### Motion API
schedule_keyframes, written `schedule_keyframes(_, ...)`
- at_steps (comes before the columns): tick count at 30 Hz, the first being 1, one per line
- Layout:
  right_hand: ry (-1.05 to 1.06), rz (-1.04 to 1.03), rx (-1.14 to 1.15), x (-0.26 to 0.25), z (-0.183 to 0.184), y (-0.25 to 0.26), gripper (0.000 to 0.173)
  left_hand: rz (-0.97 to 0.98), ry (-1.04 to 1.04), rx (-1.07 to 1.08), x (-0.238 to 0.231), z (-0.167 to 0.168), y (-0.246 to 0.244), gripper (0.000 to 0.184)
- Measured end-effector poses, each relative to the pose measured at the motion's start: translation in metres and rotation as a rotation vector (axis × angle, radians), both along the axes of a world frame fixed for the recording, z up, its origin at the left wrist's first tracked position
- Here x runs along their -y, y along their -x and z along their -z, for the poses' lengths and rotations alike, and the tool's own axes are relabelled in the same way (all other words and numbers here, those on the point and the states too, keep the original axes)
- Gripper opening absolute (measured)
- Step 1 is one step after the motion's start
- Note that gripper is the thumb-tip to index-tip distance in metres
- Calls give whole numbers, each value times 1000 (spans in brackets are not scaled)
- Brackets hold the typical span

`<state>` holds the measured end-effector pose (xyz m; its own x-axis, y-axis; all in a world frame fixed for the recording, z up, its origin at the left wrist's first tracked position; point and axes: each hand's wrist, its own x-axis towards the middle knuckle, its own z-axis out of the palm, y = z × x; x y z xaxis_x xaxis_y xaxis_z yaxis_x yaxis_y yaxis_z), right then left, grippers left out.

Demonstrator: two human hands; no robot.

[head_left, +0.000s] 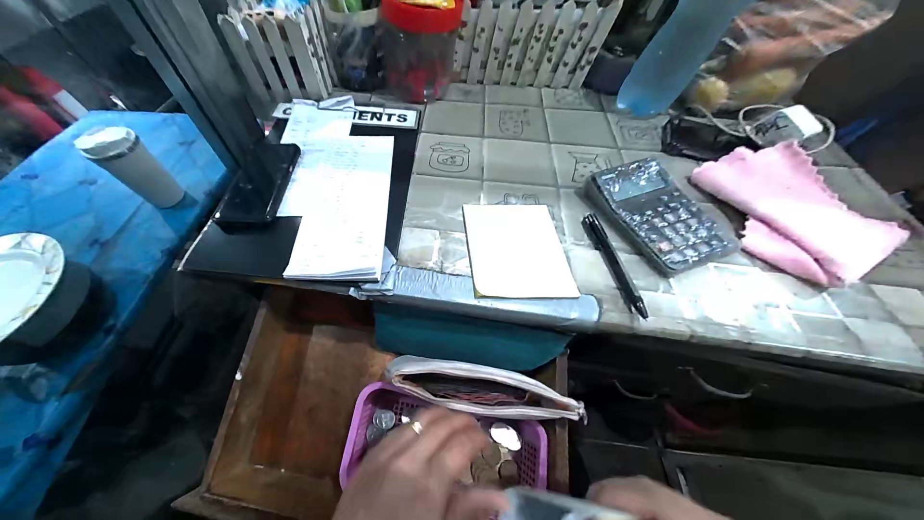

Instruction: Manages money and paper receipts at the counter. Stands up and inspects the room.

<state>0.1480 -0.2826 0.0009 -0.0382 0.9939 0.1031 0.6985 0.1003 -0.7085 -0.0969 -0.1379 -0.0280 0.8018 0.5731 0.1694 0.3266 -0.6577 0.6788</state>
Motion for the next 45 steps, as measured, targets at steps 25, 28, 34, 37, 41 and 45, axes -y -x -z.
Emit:
schedule_keyframes(25, -278, 249, -463, -77, 23, 21, 21, -235, -328, -608, -25, -5, -38, 40)
schedule_keyframes(28, -191, 341, -251, -88, 33, 21, 23, -219, -449, -534, -20, 6, -32, 32)
schedule_keyframes(34, -403, 145, -22, -103, 48, 29, 13, -231, -558, -425, -13, 20, -25, 23)
schedule_keyframes(37, -469, -58, 279, -109, 55, 33, 16, -245, -614, -358, -13, 22, -23, 20)
schedule_keyframes(41, -335, 70, 538, -115, 53, 33, 26, -203, -555, -388, -15, 25, -22, 28)
schedule_keyframes(45, -119, 101, 697, -125, 39, 56, 18, -185, -534, -376, -15, 26, -20, 24)
